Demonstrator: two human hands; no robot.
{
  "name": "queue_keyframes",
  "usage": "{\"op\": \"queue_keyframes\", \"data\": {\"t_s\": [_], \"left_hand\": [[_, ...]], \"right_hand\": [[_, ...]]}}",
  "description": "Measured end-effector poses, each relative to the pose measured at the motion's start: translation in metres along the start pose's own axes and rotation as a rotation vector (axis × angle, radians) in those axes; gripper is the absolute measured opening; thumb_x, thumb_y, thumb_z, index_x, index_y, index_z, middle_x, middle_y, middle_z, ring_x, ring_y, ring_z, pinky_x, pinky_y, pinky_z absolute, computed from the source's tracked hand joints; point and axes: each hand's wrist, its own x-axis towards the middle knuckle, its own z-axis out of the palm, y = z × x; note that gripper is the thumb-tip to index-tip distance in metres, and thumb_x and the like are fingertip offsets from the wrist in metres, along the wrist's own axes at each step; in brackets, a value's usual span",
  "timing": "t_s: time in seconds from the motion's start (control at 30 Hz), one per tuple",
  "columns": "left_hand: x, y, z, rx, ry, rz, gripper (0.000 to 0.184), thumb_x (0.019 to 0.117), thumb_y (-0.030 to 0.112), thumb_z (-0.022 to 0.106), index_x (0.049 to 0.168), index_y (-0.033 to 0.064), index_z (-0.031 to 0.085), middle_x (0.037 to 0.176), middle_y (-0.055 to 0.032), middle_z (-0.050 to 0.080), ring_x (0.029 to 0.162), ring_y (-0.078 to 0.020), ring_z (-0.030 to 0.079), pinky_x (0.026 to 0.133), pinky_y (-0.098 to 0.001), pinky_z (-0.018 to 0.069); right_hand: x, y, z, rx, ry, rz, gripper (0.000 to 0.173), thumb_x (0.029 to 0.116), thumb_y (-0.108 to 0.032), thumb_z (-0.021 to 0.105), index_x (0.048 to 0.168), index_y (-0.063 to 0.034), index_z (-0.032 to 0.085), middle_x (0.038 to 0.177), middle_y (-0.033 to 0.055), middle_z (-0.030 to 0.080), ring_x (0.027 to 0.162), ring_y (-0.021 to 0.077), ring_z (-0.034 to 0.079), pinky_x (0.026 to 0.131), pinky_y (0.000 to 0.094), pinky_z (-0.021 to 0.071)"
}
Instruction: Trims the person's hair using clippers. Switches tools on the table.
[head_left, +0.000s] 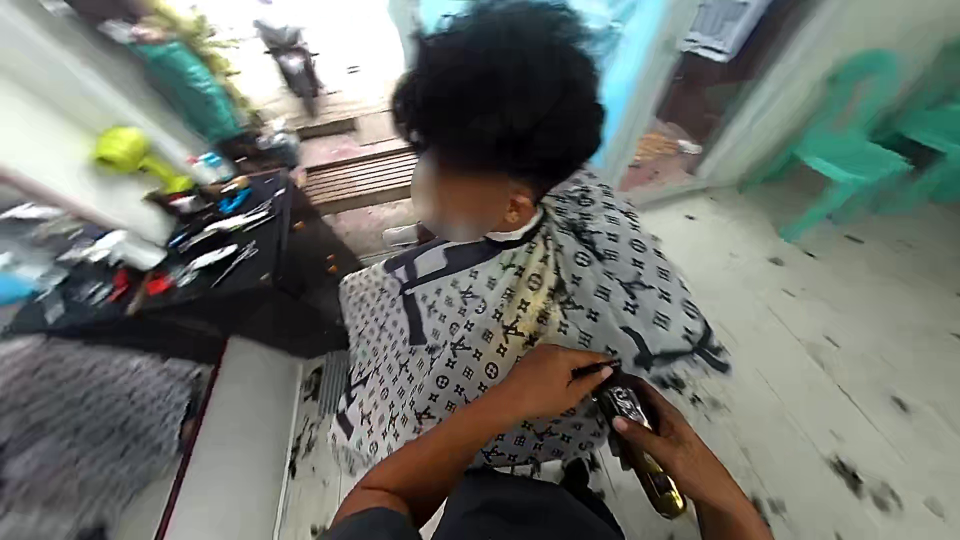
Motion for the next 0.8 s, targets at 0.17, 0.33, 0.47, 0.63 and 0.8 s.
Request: {"op": "queue_keyframes", "data": {"t_s": [0.17, 0.33, 0.47, 0.63, 0.8], "left_hand": [[0.022, 0.023, 0.037, 0.017, 0.27, -0.151, 0.035, 0.1066, 0.025, 0.054, 0.122, -0.0006, 0.072, 0.099, -0.0183, 0.075, 0.093, -0.0299, 0.073, 0.088, -0.0523, 0.0551], [0.036, 0.057, 0.075, -0.109, 0.546, -0.344, 0.036, 0.1033, 0.029, 0.062, 0.122, -0.0004, 0.072, 0.105, -0.0165, 0.075, 0.098, -0.0258, 0.073, 0.092, -0.0492, 0.0558], [0.034, 0.081, 0.092, -0.234, 0.717, -0.354, 0.049, 0.0938, 0.026, 0.075, 0.133, -0.0005, 0.065, 0.109, -0.0127, 0.074, 0.076, -0.0108, 0.065, 0.072, -0.0307, 0.0554], [0.032, 0.098, 0.091, -0.214, 0.836, -0.335, 0.058, 0.0892, 0.026, 0.08, 0.137, -0.0008, 0.062, 0.113, -0.0092, 0.073, 0.064, 0.0004, 0.052, 0.059, -0.0196, 0.0453], [0.031, 0.103, 0.066, -0.051, 0.804, -0.261, 0.059, 0.0899, 0.031, 0.079, 0.138, -0.0003, 0.062, 0.108, -0.01, 0.074, 0.062, -0.0016, 0.051, 0.059, -0.0214, 0.0442]], "right_hand": [[0.039, -0.014, -0.074, -0.023, -0.345, 0.061, 0.07, 0.0903, -0.04, 0.07, 0.139, -0.0021, 0.038, 0.095, 0.0046, 0.073, 0.06, 0.0152, 0.068, 0.053, 0.0331, 0.0609], [0.064, -0.027, -0.118, 0.089, -0.633, 0.071, 0.06, 0.097, -0.045, 0.067, 0.136, -0.0055, 0.044, 0.105, 0.0052, 0.074, 0.063, 0.0155, 0.07, 0.056, 0.0328, 0.0617], [0.071, -0.041, -0.12, 0.163, -0.69, 0.077, 0.055, 0.0984, -0.05, 0.063, 0.132, -0.0108, 0.044, 0.087, 0.002, 0.073, 0.06, 0.0159, 0.069, 0.053, 0.0324, 0.0615], [0.075, -0.054, -0.109, 0.352, -0.732, 0.105, 0.053, 0.0934, -0.057, 0.066, 0.124, -0.0151, 0.055, 0.077, 0.0041, 0.071, 0.057, 0.0162, 0.068, 0.05, 0.0314, 0.0602], [0.082, -0.072, -0.098, 0.406, -0.782, 0.058, 0.05, 0.0898, -0.061, 0.066, 0.114, -0.0174, 0.064, 0.075, 0.0037, 0.07, 0.057, 0.0143, 0.068, 0.05, 0.0294, 0.0594]]}}
